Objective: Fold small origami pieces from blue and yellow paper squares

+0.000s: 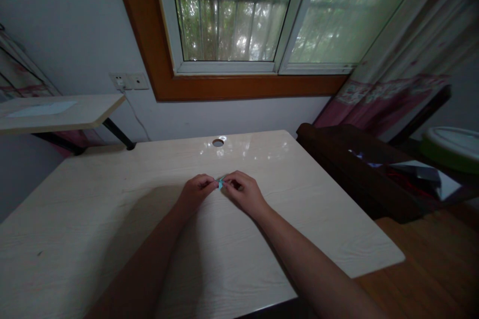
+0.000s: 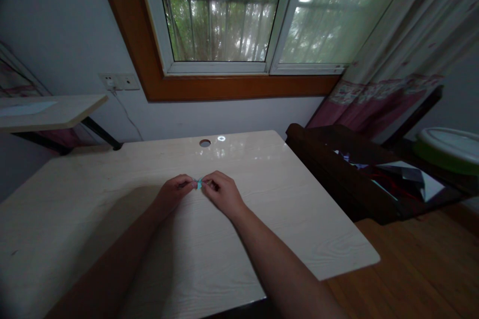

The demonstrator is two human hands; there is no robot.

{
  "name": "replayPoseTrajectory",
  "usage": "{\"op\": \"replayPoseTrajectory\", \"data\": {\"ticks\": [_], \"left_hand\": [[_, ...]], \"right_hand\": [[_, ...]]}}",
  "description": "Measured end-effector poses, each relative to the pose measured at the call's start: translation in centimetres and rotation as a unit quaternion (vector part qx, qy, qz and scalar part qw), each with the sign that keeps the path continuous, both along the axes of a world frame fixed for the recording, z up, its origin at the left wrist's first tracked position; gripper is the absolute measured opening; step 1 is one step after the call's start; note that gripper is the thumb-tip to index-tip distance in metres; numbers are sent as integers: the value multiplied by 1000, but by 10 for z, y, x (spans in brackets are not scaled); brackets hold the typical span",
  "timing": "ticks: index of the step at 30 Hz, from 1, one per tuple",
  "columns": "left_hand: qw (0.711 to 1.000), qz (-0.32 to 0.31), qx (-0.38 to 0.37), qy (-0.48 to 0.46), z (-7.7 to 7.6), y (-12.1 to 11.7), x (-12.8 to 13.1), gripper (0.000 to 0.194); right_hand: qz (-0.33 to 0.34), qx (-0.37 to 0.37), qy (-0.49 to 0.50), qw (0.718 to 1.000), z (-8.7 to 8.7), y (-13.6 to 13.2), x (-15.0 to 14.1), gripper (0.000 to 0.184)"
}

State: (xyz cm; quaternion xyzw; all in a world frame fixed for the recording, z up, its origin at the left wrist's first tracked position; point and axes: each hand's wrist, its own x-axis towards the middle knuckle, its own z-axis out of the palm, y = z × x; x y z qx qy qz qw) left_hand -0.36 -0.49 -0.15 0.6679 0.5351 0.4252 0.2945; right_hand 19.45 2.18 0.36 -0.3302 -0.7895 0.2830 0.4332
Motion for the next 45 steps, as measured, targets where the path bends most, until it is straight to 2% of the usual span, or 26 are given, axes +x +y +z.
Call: {"op": "replayPoseTrajectory", "data": {"ticks": [5, 13, 26, 35, 41, 45], "left_hand": [[999, 9, 1, -39, 2, -2, 2, 14], [998, 15, 58, 33, 7, -5, 4, 7], [994, 18, 83, 72, 5, -6, 6, 6], [997, 7, 69, 13, 5, -7, 8, 10], [997, -10, 75, 30, 5, -6, 7, 10], [997, 2, 75, 23, 3, -6, 6, 8]], "right_hand": [[2, -11, 14, 1000, 0, 1, 0, 10], [20, -16, 16, 1000, 2, 1, 0, 11], [22, 24, 6, 999, 1, 2, 1, 9], [20, 17, 1, 1000, 2, 2, 2, 10], [34, 15, 8, 999, 2, 2, 2, 10], [24, 10, 3, 1000, 4, 1, 3, 14]]}}
